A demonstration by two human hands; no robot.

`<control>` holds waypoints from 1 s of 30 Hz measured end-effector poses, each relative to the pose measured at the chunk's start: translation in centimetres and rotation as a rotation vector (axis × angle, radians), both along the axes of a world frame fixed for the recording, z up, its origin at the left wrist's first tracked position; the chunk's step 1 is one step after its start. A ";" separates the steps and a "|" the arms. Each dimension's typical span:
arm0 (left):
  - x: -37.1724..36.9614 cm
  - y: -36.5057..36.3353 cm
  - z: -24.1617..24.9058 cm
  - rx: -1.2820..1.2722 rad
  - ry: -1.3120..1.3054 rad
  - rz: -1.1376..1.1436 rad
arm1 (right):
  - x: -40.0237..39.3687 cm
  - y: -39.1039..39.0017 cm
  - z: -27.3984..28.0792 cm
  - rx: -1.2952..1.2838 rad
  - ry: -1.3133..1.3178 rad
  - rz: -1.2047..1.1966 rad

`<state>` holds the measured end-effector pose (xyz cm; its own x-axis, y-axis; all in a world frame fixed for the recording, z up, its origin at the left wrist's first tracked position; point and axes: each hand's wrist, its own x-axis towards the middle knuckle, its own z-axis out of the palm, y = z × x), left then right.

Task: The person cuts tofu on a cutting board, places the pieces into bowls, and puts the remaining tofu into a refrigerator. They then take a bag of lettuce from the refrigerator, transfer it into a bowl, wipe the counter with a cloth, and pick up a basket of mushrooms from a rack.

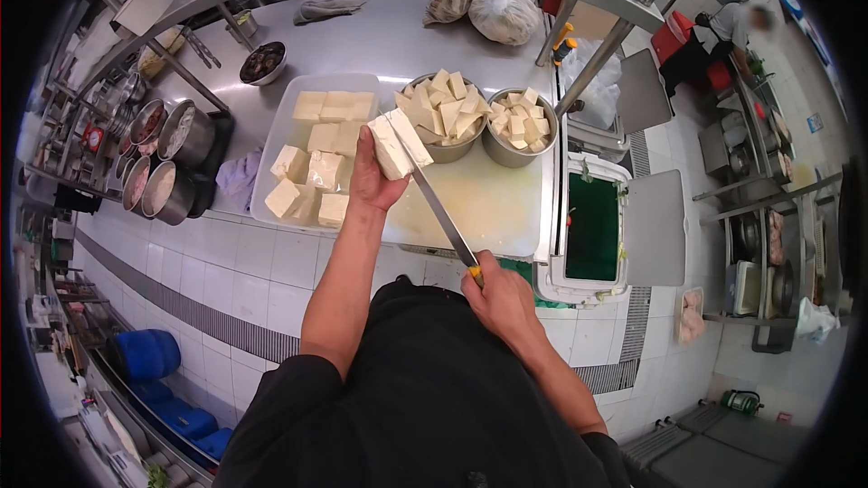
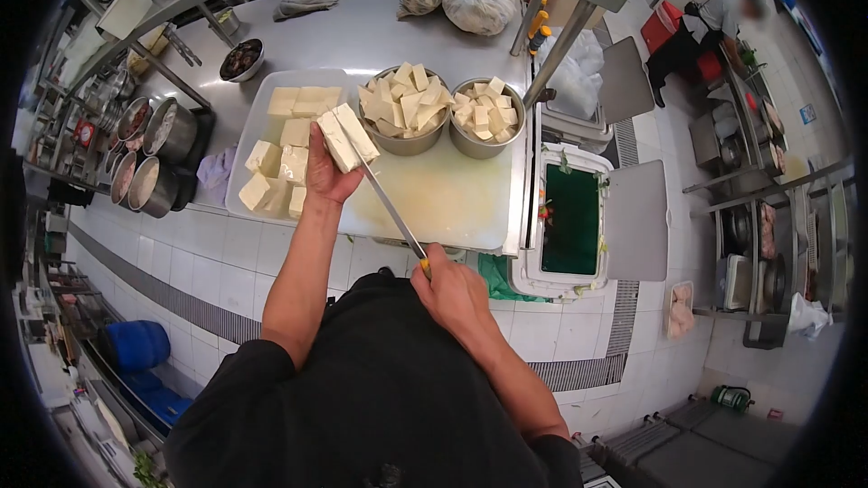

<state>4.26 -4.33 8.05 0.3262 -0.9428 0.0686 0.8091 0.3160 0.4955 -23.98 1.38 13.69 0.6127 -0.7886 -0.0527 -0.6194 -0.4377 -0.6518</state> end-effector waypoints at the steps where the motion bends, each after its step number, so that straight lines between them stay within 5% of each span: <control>1: -0.2 0.0 0.1 0.013 -0.002 0.018 | 0.1 0.0 -0.1 0.007 0.008 0.007; 21: -4.2 -0.4 -1.4 0.213 0.027 -0.065 | -0.6 -1.1 -3.8 0.072 0.078 -0.014; 25: -5.8 -1.6 -4.6 0.441 0.019 -0.037 | -7.4 -1.9 -3.4 0.400 -0.001 0.043; 30: -8.5 -1.7 -8.9 0.783 -0.230 0.027 | -17.6 0.0 -1.7 0.831 0.182 -0.244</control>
